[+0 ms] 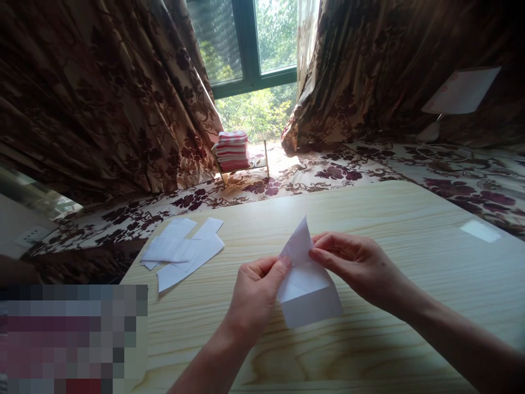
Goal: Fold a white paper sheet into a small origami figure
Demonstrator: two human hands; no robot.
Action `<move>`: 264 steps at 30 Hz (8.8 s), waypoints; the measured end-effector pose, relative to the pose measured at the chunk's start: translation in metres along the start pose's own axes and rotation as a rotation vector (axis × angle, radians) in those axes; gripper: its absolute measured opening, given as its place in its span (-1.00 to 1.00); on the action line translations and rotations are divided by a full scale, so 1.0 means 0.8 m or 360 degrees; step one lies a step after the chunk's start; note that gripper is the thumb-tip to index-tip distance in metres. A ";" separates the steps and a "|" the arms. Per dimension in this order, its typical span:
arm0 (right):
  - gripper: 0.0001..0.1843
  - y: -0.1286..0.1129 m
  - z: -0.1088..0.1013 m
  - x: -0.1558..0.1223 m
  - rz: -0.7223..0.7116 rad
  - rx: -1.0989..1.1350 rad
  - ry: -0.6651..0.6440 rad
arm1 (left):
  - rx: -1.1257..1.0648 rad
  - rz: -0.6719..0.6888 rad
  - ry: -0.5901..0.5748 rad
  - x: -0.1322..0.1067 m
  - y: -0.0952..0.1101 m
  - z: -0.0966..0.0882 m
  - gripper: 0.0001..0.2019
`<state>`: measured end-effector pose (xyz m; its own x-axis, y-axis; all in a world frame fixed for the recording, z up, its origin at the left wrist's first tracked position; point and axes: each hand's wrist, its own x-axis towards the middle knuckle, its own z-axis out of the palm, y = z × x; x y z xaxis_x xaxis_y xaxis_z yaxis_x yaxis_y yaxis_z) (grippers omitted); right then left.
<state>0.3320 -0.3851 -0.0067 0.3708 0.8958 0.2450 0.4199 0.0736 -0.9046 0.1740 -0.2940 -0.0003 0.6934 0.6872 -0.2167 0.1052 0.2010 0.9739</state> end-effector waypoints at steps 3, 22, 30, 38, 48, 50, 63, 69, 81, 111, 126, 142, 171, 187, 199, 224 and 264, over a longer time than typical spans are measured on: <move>-0.84 -0.005 -0.011 0.005 -0.0427 -0.0525 0.0274 | 0.0616 0.0378 0.0087 -0.003 0.002 -0.001 -0.72; -0.76 -0.003 -0.029 0.020 -0.0631 -0.0634 -0.0222 | 0.1040 0.0541 -0.0110 -0.011 0.017 0.006 -0.64; -0.66 0.009 -0.055 0.023 0.0123 -0.0152 0.0411 | 0.0644 0.0326 0.0021 -0.011 0.016 0.002 -0.68; -0.67 -0.003 0.002 0.010 0.0427 0.0712 -0.0241 | 0.0512 0.0391 -0.0093 -0.006 0.010 0.000 -0.73; -0.71 -0.008 -0.002 0.005 0.0455 0.0544 -0.0334 | 0.0591 0.0423 0.0101 -0.002 0.013 -0.002 -0.78; -0.73 -0.011 0.006 0.003 0.0428 0.0541 -0.0381 | 0.0591 0.0327 0.0074 -0.002 0.008 0.001 -0.74; -0.86 -0.005 0.018 -0.005 0.0251 0.0514 -0.0445 | 0.0395 0.0120 0.0041 -0.003 0.002 -0.008 -0.70; -0.88 -0.009 0.026 -0.010 0.0053 0.0247 -0.0261 | 0.0309 0.0044 0.0011 0.000 0.000 -0.009 -0.75; -0.76 -0.001 0.029 -0.009 -0.0828 -0.0543 -0.0076 | -0.0004 -0.0096 -0.0053 0.003 -0.001 -0.017 -0.71; -0.72 -0.007 0.022 -0.013 -0.1016 -0.0932 -0.0066 | -0.0110 -0.0023 -0.0249 0.002 0.008 -0.018 -0.81; -0.65 -0.014 0.018 -0.005 0.0086 -0.0141 -0.0257 | -0.0158 -0.0030 -0.0185 0.000 0.008 -0.013 -0.78; -0.64 -0.008 0.024 -0.008 0.0016 -0.0137 -0.0362 | -0.0502 -0.0008 0.0259 -0.001 -0.013 0.011 -0.77; -0.78 -0.001 0.007 -0.005 0.0039 0.0013 -0.0086 | 0.0730 0.0769 0.0251 -0.010 -0.008 0.000 -0.83; -0.85 0.005 0.010 -0.007 -0.0026 0.0009 -0.0089 | 0.0772 0.0715 0.0218 -0.008 -0.001 0.002 -0.93; -0.91 0.005 0.008 -0.006 -0.0184 -0.0219 -0.0044 | 0.0791 0.0709 0.0166 -0.008 -0.004 0.000 -0.92; -0.63 -0.012 0.009 -0.005 0.0104 -0.0226 -0.0324 | 0.0138 0.0121 0.0053 -0.005 0.006 -0.005 -0.78; -0.60 -0.018 0.003 -0.007 -0.0056 -0.0293 -0.0432 | 0.0666 0.0265 -0.0405 -0.003 0.023 -0.042 -0.75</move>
<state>0.3220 -0.3900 0.0037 0.1294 0.9801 0.1503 0.5805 0.0480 -0.8128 0.1501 -0.2684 0.0159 0.8709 0.4843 -0.0841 0.2189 -0.2289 0.9485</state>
